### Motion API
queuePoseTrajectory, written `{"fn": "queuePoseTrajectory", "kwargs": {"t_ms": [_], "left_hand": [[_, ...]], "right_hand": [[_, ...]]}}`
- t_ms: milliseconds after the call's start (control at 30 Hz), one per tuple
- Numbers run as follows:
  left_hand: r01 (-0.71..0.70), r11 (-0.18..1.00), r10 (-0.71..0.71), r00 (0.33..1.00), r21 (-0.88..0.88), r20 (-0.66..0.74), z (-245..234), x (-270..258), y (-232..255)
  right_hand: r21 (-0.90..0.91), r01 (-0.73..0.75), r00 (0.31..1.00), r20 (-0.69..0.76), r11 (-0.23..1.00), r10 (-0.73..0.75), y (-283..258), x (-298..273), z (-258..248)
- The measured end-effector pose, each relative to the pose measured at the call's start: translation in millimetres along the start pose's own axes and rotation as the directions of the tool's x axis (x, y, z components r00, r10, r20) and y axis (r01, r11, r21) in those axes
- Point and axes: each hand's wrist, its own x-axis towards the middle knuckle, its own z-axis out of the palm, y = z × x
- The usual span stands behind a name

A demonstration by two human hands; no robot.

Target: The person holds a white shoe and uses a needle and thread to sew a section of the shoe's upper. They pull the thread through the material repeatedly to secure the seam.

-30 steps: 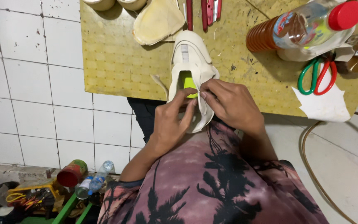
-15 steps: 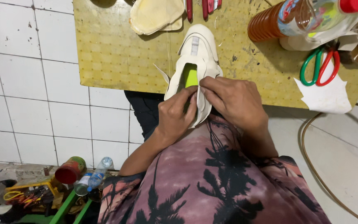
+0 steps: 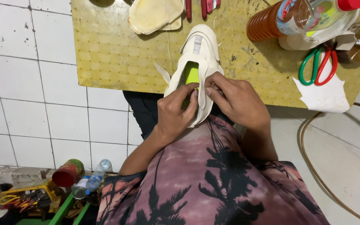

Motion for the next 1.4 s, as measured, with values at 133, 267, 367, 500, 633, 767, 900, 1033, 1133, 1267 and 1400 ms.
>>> {"fn": "queuePoseTrajectory", "kwargs": {"t_ms": [133, 267, 367, 500, 633, 767, 900, 1033, 1133, 1267, 1400], "left_hand": [[0.052, 0.998, -0.051, 0.999, -0.022, 0.016, 0, -3, -6], [0.076, 0.996, -0.075, 0.997, -0.037, 0.020, 0, -4, -7], [0.085, 0.995, -0.084, 0.996, -0.042, 0.032, -2, -2, -6], [0.100, 0.994, -0.100, 0.995, -0.040, 0.016, -2, -5, -10], [0.109, 0.992, -0.108, 0.994, -0.068, 0.016, -2, -5, -11], [0.109, 0.991, -0.108, 0.994, -0.078, 0.017, -3, -5, -12], [0.109, 0.990, -0.108, 0.994, -0.089, 0.017, -4, -4, -13], [0.113, 0.988, -0.111, 0.994, -0.103, 0.022, -5, -3, -11], [0.111, 0.988, -0.109, 0.994, -0.106, 0.021, -4, -3, -11], [0.110, 0.988, -0.109, 0.994, -0.105, 0.022, -6, 0, -6], [0.123, 0.988, -0.119, 0.991, -0.096, 0.054, -7, 1, -5]], "right_hand": [[0.115, 0.004, 1.000, 0.010, 0.993, -0.005, -4, -2, -8], [0.217, -0.009, 0.995, -0.092, 0.976, 0.029, -12, 2, -8], [0.232, -0.011, 0.993, -0.116, 0.973, 0.039, -10, 2, -5], [0.254, -0.001, 0.991, -0.132, 0.967, 0.036, -8, 2, -4], [0.271, 0.007, 0.994, -0.110, 0.963, 0.024, -8, 4, -5], [0.281, 0.001, 0.994, -0.107, 0.960, 0.030, -7, 5, -4], [0.290, -0.001, 0.995, -0.100, 0.957, 0.031, -7, 7, -5], [0.291, -0.002, 0.996, -0.087, 0.957, 0.029, -10, 7, -7], [0.281, 0.001, 0.996, -0.084, 0.960, 0.023, -9, 8, -7], [0.246, 0.005, 0.998, -0.069, 0.969, 0.012, -8, 7, -9], [0.120, 0.064, 0.998, -0.012, 0.991, -0.063, -10, 18, -20]]}}
